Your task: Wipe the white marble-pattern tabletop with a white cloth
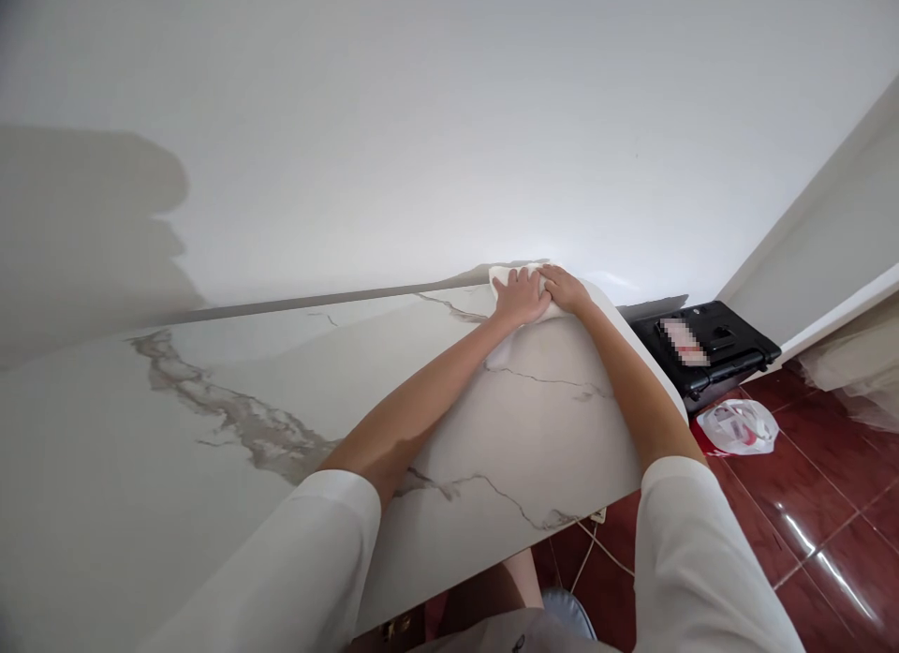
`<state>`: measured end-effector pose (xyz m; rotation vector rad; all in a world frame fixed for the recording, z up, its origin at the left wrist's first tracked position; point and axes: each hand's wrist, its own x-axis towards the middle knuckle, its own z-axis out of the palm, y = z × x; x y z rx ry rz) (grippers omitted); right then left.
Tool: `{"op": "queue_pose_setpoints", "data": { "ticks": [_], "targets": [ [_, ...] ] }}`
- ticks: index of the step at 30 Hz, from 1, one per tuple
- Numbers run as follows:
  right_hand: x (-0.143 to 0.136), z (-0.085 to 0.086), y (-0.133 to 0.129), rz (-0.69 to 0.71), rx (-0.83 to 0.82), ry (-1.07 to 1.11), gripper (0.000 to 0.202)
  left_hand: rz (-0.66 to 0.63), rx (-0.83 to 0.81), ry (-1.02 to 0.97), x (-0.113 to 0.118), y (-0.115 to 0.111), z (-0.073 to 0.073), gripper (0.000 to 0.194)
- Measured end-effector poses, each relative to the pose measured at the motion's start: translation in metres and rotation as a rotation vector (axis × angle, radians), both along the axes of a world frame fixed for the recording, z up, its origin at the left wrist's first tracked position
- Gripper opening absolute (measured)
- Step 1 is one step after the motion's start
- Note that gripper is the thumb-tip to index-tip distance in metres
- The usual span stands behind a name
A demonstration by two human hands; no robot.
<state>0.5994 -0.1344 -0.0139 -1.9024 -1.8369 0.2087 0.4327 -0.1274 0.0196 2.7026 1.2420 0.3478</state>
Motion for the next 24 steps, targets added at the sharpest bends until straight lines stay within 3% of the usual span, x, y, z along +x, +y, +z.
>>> {"op": "queue_pose_setpoints", "data": {
  "ticks": [12,24],
  "targets": [
    [-0.01,-0.003,-0.052,0.047,-0.011,-0.061,0.057,-0.031,-0.024,0.013,-0.017,-0.048,-0.003,0.062],
    [-0.04,-0.002,-0.137,0.049,0.022,-0.07,0.055,-0.075,-0.046,0.04,-0.047,-0.125,0.002,0.063]
  ]
}}
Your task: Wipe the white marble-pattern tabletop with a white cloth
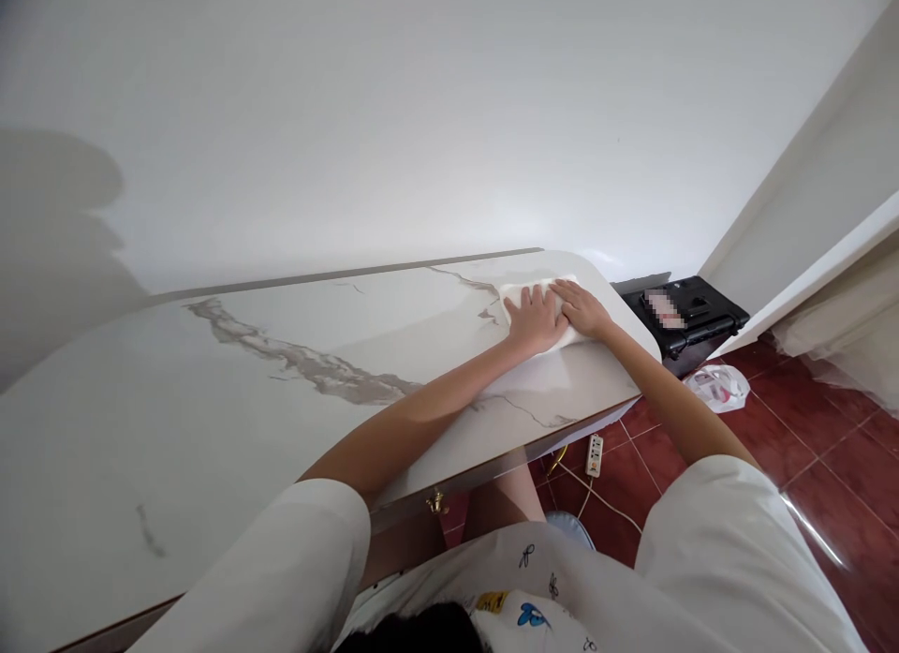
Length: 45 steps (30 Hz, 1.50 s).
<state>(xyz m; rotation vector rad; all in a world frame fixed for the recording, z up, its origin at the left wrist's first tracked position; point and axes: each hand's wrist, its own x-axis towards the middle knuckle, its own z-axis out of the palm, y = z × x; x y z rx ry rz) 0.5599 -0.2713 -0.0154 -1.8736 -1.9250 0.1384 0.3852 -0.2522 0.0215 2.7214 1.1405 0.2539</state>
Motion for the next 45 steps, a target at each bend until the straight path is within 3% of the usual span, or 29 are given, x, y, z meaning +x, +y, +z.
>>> {"op": "queue_pose_setpoints", "data": {
  "ticks": [10,25,37,45],
  "targets": [
    [-0.017,0.001,-0.081,0.055,0.038,-0.07,0.058,-0.053,0.034,-0.009,-0.019,-0.07,-0.002,0.064],
    [-0.029,0.001,-0.137,0.019,0.04,-0.06,0.056,-0.109,0.012,-0.003,-0.032,-0.12,0.003,0.064],
    [0.013,0.007,-0.145,-0.017,0.019,-0.038,0.053,-0.139,-0.001,-0.057,0.007,-0.126,0.006,0.065],
    [0.027,0.003,-0.114,0.004,0.037,-0.076,0.052,-0.139,-0.004,-0.077,0.019,-0.098,0.002,0.064]
  ]
}}
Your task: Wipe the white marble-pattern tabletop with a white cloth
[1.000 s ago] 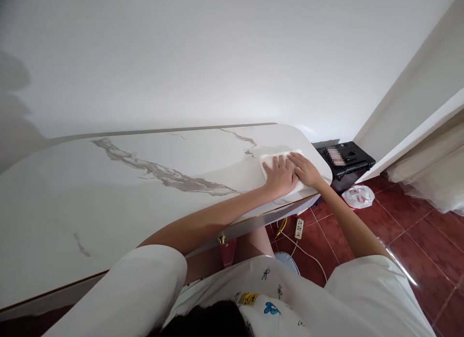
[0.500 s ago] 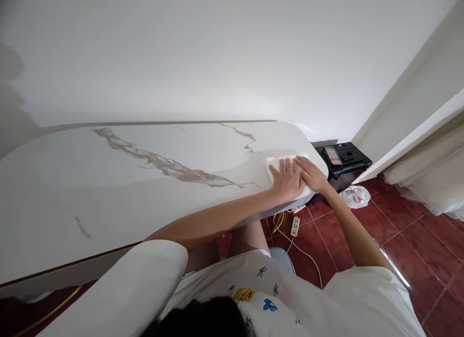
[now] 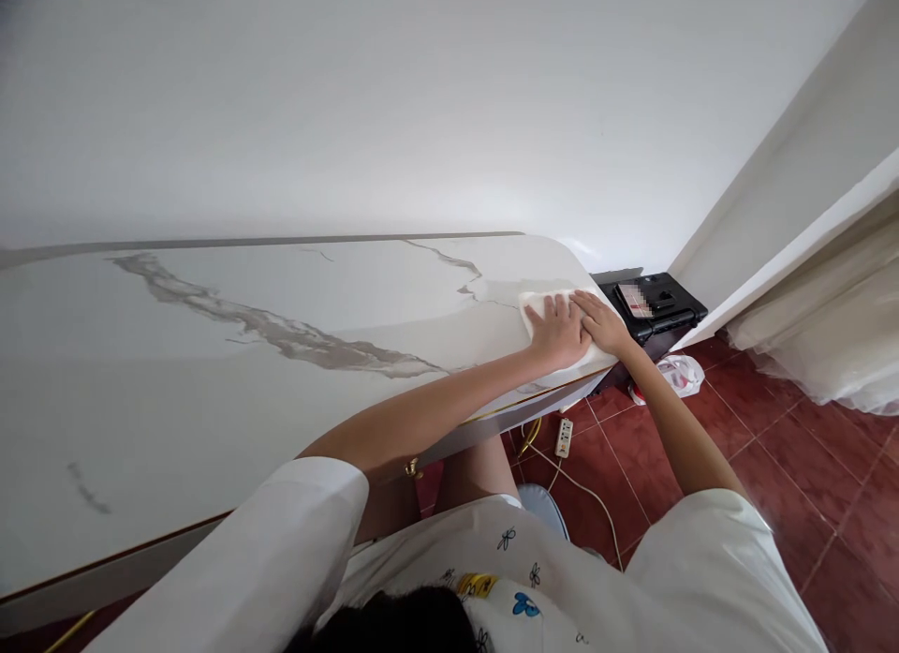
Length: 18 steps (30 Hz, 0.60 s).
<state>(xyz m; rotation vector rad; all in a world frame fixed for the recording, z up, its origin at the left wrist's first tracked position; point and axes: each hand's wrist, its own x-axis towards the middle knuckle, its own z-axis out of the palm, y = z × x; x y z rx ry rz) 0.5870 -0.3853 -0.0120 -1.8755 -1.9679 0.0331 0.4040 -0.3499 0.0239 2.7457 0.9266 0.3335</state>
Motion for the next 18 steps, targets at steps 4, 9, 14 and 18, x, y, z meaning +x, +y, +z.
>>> {"op": "queue_pose_setpoints", "data": {
  "ticks": [4,9,14,18],
  "targets": [
    [0.006,-0.003,0.034,0.027,0.008,0.018,0.053,0.045,-0.011,0.009,0.005,0.027,0.0,0.064],
    [0.009,-0.005,0.089,0.034,0.006,0.027,0.052,0.084,-0.014,0.027,0.006,0.07,0.001,0.064],
    [0.007,-0.005,0.143,0.021,-0.002,0.028,0.054,0.097,0.01,0.014,0.008,0.121,-0.002,0.064],
    [0.006,-0.003,0.181,-0.015,-0.029,0.043,0.058,0.127,0.009,0.012,0.014,0.156,-0.004,0.062]
  ]
}}
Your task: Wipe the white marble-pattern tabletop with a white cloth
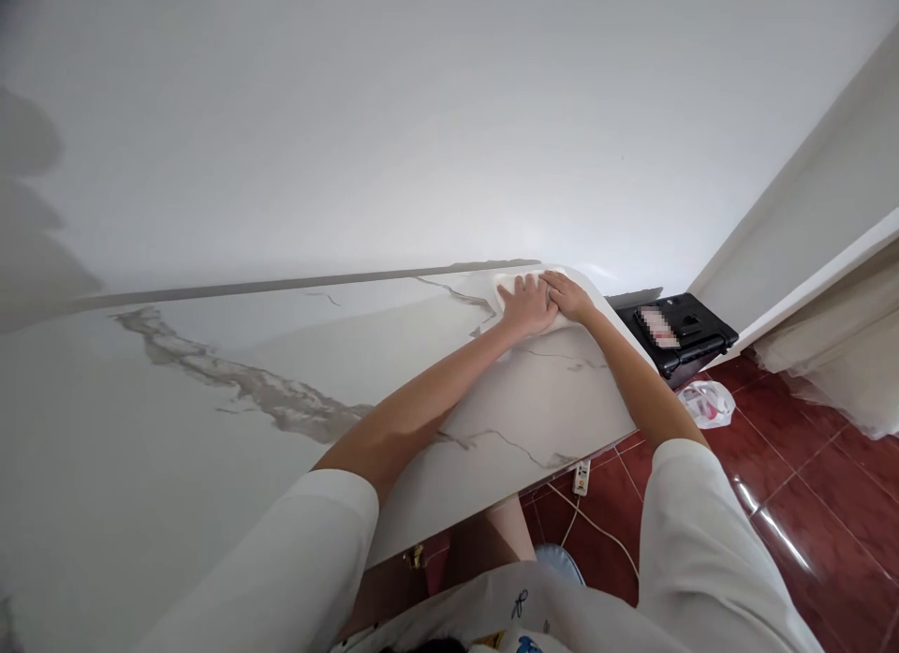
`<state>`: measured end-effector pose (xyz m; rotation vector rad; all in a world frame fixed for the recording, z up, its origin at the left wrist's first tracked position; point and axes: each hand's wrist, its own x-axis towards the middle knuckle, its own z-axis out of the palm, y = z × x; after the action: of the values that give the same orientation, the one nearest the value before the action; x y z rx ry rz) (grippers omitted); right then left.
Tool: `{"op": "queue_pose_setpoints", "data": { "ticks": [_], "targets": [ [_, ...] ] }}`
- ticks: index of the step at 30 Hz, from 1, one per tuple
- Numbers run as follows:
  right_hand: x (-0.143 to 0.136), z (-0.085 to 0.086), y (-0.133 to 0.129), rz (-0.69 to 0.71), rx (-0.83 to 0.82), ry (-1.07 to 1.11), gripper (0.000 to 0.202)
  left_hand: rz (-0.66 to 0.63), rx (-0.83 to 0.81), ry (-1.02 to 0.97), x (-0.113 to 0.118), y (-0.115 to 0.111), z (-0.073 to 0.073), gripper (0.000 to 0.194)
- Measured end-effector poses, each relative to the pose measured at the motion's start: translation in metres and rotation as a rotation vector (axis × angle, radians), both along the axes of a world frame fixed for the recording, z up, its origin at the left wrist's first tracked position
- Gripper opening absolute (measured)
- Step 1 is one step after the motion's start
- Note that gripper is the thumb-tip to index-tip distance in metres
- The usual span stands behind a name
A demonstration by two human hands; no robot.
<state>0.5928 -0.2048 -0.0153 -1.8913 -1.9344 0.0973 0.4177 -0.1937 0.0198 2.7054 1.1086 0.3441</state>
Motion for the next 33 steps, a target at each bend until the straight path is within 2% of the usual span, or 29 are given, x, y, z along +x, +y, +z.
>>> {"op": "queue_pose_setpoints", "data": {
  "ticks": [7,13,24,30,33],
  "targets": [
    [0.005,0.001,0.051,-0.02,0.015,0.042,0.058,0.034,-0.004,0.017,0.007,0.044,0.003,0.061],
    [-0.004,0.01,0.074,-0.046,-0.005,0.036,0.056,0.037,0.009,-0.002,0.009,0.072,0.001,0.06],
    [0.009,-0.001,0.086,0.072,0.053,0.082,0.055,0.081,0.055,0.028,0.016,0.072,0.0,0.058],
    [0.028,0.003,0.079,0.012,0.018,0.076,0.056,0.064,0.079,0.019,0.04,0.072,-0.004,0.057],
    [0.031,0.004,0.072,-0.025,-0.004,0.072,0.057,0.056,0.078,0.027,0.042,0.069,-0.003,0.058]
  ]
}}
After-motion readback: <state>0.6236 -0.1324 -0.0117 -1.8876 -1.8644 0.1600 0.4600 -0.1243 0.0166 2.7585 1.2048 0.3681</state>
